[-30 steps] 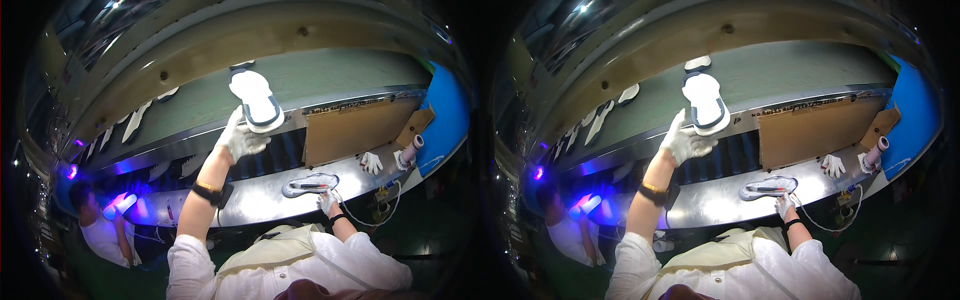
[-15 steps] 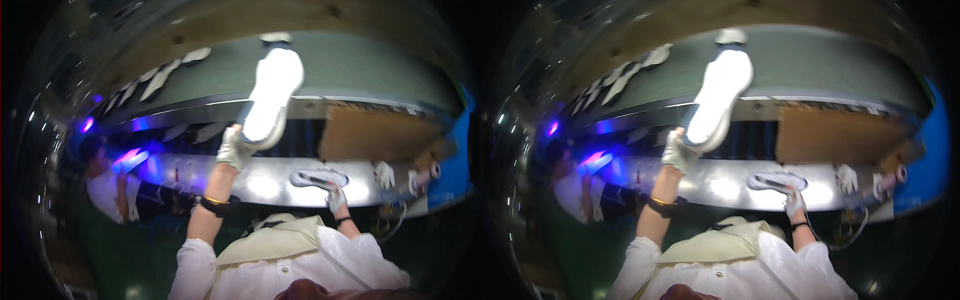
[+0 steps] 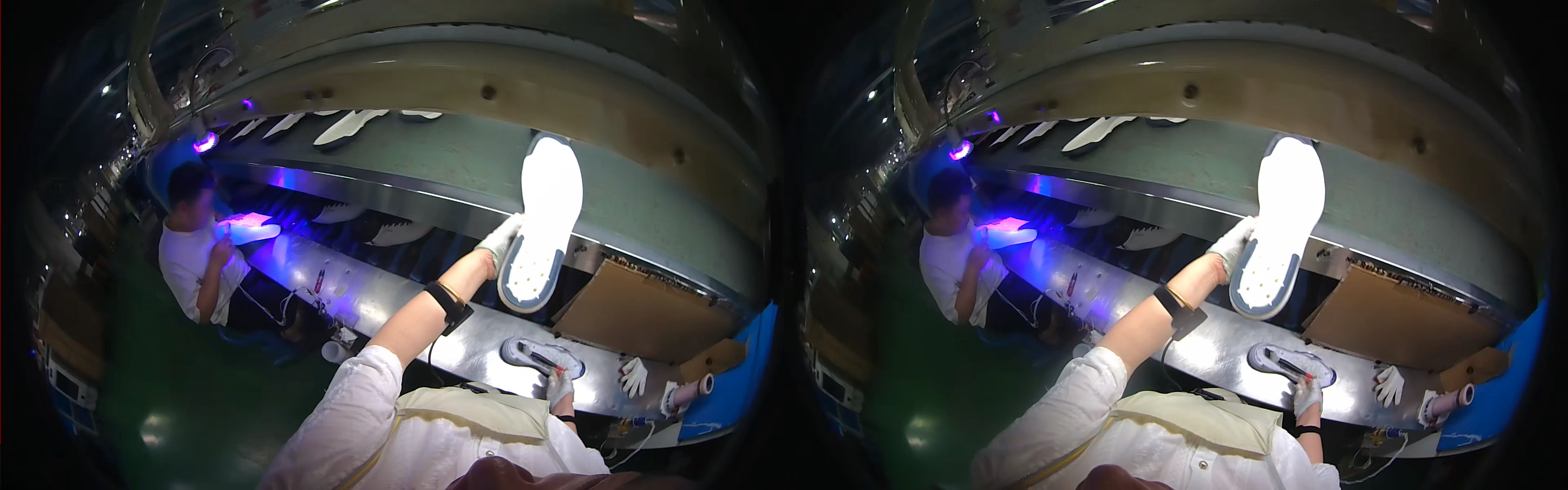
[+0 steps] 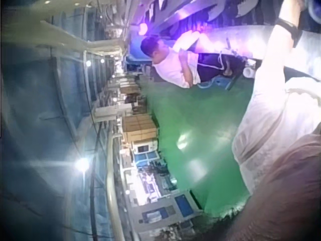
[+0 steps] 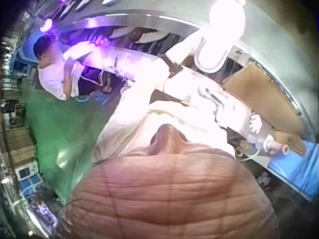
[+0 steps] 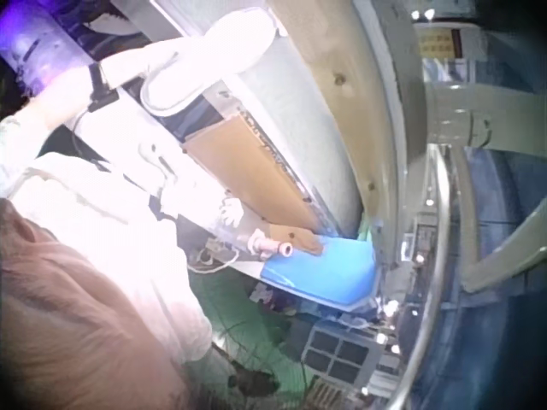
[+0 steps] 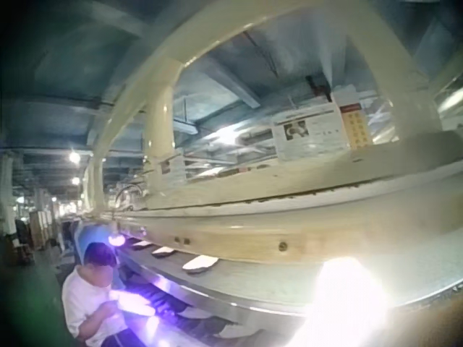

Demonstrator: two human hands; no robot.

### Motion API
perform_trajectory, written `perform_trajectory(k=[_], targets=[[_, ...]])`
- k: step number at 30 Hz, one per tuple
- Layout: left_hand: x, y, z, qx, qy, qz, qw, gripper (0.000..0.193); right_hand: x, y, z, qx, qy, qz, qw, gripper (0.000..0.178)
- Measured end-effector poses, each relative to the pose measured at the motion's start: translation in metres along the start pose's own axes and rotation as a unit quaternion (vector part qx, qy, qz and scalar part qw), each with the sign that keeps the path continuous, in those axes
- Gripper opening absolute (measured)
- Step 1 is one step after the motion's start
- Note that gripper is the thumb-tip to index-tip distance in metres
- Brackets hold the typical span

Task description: Applying adhesive to the underside of shoe soles using a brush tool at a manufacturing workstation.

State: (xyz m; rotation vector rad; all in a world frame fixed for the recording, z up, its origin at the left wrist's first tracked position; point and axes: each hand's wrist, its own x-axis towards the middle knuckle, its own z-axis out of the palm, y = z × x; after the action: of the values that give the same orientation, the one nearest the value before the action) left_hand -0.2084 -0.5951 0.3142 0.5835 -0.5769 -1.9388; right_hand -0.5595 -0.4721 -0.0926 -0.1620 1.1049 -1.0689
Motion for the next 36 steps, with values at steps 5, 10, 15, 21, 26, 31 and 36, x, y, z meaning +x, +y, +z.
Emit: perform_trajectory(k=[5, 10, 15, 21, 26, 31, 36], targets=[[-0.045, -0.003, -0.02, 0.125, 0.02, 0.103, 0.987, 0.054, -0.033, -0.006, 0.038, -0.061, -0.007, 0.008, 0.998, 0.049], [-0.108, 0.016, -0.034, 0.047, -0.212, 0.103, 0.971, 0.069, -0.068, -0.017, 0.089, -0.021, 0.0, -0.035, 0.999, 0.051], [-0.129, 0.027, -0.051, -0.056, -0.298, 0.049, 0.952, 0.095, -0.058, -0.015, 0.109, 0.009, 0.074, -0.118, 0.99, 0.038], [-0.127, -0.008, -0.05, -0.04, -0.2, 0.057, 0.977, 0.097, -0.043, -0.023, 0.12, -0.17, 0.079, -0.183, 0.965, 0.024], [-0.13, -0.032, -0.034, -0.049, -0.157, 0.071, 0.984, 0.099, -0.041, -0.037, 0.127, -0.433, 0.002, -0.237, 0.87, 0.048], [-0.178, -0.041, -0.048, -0.107, -0.095, 0.127, 0.982, 0.101, -0.04, -0.025, 0.127, -0.499, -0.079, -0.178, 0.844, 0.047], [-0.229, -0.052, -0.066, -0.233, -0.103, 0.187, 0.949, 0.103, -0.028, -0.018, 0.129, -0.548, -0.087, -0.164, 0.816, 0.024]])
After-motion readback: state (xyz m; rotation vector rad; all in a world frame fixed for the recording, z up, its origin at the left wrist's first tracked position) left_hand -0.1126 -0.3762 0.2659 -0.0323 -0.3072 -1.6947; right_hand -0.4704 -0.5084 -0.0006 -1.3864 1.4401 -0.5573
